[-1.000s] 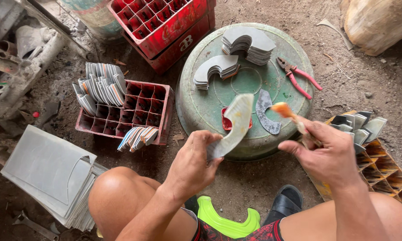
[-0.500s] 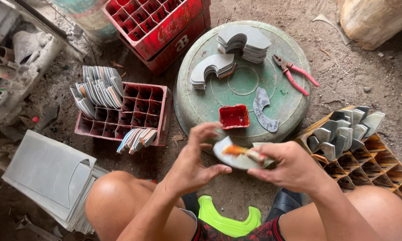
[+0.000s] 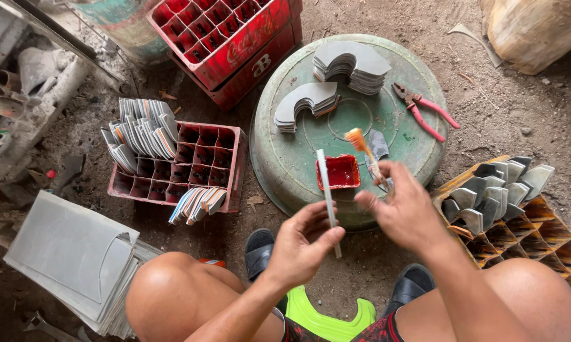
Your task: The person sits on a low stool and uses a brush to apply red paint to curved metal pieces. They dip the brush into a small container of paint, coat each piece, and place the finished items into a crate.
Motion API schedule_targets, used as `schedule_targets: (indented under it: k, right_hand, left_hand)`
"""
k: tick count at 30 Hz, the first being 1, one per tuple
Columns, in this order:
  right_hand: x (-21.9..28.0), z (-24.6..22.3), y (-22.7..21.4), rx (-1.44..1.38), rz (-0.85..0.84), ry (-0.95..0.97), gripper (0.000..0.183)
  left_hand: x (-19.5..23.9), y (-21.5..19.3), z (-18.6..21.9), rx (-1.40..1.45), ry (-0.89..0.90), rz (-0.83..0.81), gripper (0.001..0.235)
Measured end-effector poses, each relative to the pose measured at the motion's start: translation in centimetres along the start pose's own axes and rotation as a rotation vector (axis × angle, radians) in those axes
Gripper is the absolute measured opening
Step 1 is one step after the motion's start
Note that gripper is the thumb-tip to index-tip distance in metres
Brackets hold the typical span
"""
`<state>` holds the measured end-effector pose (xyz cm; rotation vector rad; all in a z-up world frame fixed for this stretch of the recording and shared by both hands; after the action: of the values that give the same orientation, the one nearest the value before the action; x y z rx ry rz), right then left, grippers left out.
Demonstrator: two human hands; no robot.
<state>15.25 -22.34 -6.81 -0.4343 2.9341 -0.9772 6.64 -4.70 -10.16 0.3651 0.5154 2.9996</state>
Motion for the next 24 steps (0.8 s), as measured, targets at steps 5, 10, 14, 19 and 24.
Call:
schedule_targets:
  k: [5, 10, 14, 19, 24]
  right_hand:
    - [-3.7, 3.7, 2.1, 0.610, -0.173, -0.049, 0.029]
    - [-4.7, 5.3, 5.2, 0.740, -0.291, -0.070, 0.024]
    - [-4.2, 3.9, 2.8, 0.667, -0.192, -0.060, 0.022]
    - [-3.5, 3.2, 3.4, 0.647, -0.338, -0.020, 0.026]
    - [-3.2, 4.0, 4.2, 0.522, -0.319, -0.038, 0.025]
  left_hand:
    - [-0.1, -4.2, 0.5, 0.033, -0.009, 0.148, 0.043]
    - [0.3, -6.1, 2.3, 0.125, 0.015, 0.213, 0.044]
    - [0.6, -6.1, 3.1, 0.131, 0.008, 0.226, 0.046]
    - [0.6, -5.6, 3.5, 0.041, 0.022, 0.207, 0.048]
    - [0.9, -5.2, 3.2, 0.052, 0.004, 0.185, 0.045]
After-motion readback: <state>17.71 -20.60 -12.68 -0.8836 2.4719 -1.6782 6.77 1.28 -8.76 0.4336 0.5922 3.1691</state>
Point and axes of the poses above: each hand's wrist, its own x-axis away from the middle knuckle, its own y-axis out of the palm, z = x × y, the point moved 7 cm from there along -x, towards the middle knuckle, and after that the axes turned 1 degree about y, right-handed, at the moved point
